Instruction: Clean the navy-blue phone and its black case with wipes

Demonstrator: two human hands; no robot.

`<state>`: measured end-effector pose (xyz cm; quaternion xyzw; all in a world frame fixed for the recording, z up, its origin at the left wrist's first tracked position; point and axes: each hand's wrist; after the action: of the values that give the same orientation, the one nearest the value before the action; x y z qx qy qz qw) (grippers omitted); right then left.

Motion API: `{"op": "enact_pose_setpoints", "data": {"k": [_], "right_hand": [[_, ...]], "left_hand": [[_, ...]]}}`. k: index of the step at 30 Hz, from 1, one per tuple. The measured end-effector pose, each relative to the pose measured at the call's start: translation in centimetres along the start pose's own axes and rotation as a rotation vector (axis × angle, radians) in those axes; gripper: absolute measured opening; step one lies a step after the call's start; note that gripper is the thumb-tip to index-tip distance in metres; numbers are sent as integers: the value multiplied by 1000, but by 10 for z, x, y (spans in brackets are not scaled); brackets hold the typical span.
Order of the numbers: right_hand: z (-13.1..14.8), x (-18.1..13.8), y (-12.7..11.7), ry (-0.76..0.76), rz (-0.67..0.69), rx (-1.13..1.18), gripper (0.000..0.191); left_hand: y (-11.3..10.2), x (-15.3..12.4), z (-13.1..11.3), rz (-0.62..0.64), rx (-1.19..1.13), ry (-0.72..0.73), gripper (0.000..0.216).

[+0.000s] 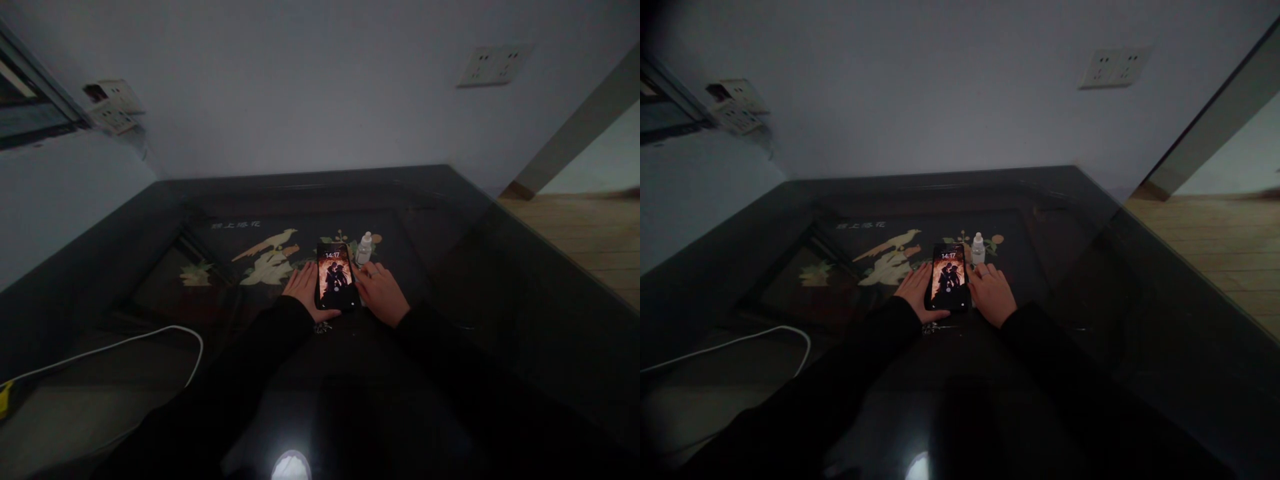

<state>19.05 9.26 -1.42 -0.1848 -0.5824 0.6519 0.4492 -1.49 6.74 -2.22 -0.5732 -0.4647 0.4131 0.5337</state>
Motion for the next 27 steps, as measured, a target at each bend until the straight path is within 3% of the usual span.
{"op": "enact_pose_setpoints", "data": {"k": [20, 27], "right_hand": [[0, 0, -2, 28, 17, 34, 40], [-1, 0, -1, 24, 20, 45, 41]], "left_hand": [[2, 1, 4, -16, -6, 11, 117], [-2, 1, 3, 32, 1, 3, 117]]}}
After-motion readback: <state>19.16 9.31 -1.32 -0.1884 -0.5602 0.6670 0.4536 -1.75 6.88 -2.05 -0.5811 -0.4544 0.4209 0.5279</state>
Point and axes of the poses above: each hand's wrist, its own x-axis towards the middle knuckle, its own y-axis out of the palm, z = x × y, and after that the axes turned 11 degrees about x, right-handed
